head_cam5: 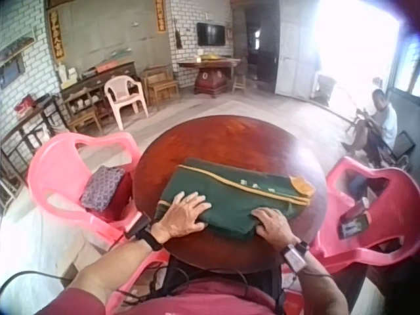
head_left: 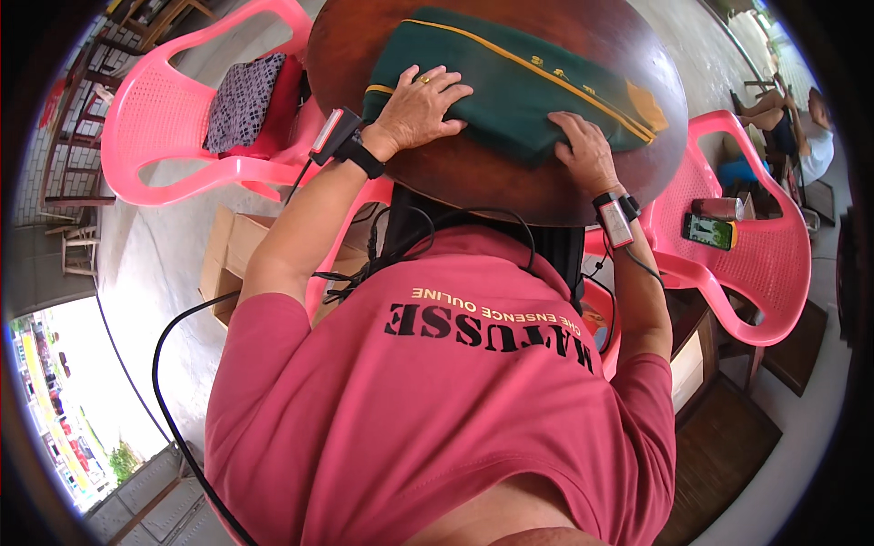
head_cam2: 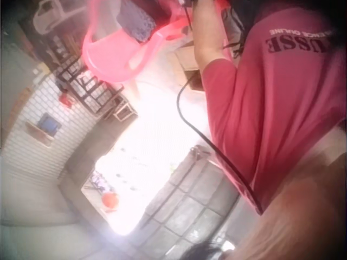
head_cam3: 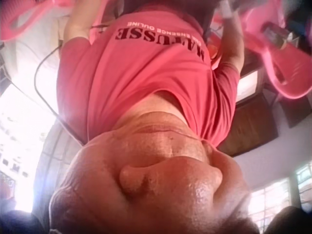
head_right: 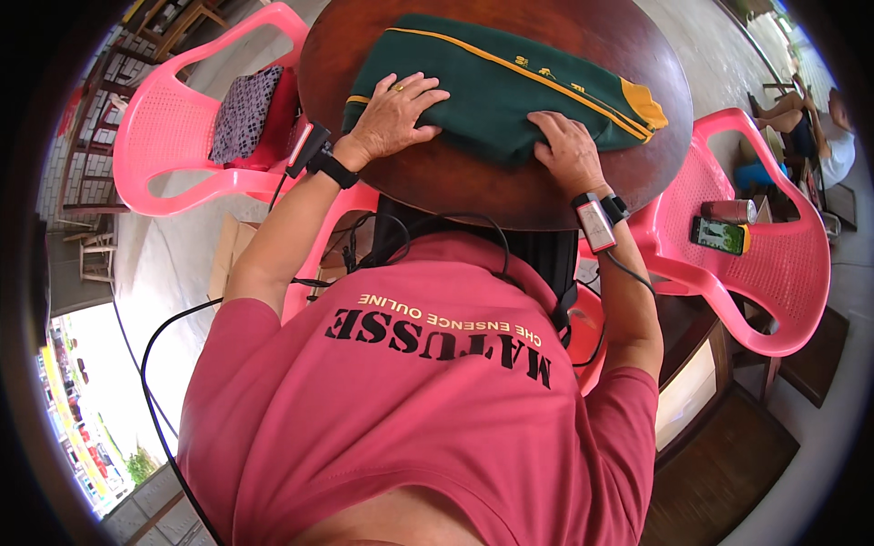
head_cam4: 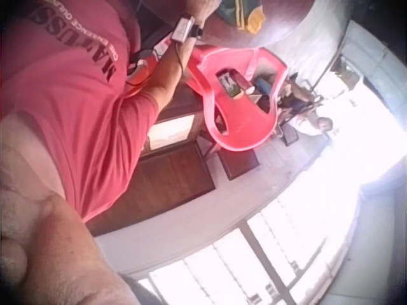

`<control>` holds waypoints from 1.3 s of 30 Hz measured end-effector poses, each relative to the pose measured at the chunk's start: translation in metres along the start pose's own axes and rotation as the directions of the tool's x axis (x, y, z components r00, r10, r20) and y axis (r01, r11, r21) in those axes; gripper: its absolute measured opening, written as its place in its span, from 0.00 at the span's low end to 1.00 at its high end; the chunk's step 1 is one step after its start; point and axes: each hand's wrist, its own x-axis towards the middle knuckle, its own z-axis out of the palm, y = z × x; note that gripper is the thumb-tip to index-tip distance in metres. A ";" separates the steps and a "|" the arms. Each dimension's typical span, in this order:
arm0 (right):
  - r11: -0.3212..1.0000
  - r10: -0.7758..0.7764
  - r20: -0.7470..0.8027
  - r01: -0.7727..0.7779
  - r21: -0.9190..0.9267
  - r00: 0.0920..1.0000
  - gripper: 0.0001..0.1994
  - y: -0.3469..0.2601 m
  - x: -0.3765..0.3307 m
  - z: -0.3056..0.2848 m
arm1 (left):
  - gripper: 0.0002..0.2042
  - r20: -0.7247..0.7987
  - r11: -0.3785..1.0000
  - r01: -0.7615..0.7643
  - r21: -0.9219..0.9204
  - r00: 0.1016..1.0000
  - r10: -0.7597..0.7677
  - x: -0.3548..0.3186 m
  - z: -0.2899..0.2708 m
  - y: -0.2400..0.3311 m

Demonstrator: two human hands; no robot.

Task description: Folding a green and yellow sports shirt on a round wooden table.

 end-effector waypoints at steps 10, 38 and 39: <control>0.982 0.116 0.027 -0.118 0.147 0.993 0.16 0.015 0.028 -0.013 | 0.24 0.080 0.992 0.094 0.088 0.992 -0.101 0.011 -0.015 0.025; 0.908 -0.250 -0.069 0.209 -0.362 0.966 0.12 -0.050 0.162 -0.180 | 0.26 -0.028 0.770 0.393 -0.502 0.883 -0.469 0.060 -0.073 0.017; 0.898 -0.241 -0.064 0.198 -0.392 0.968 0.12 -0.051 0.162 -0.200 | 0.26 -0.036 0.772 0.366 -0.520 0.893 -0.448 0.066 -0.073 0.022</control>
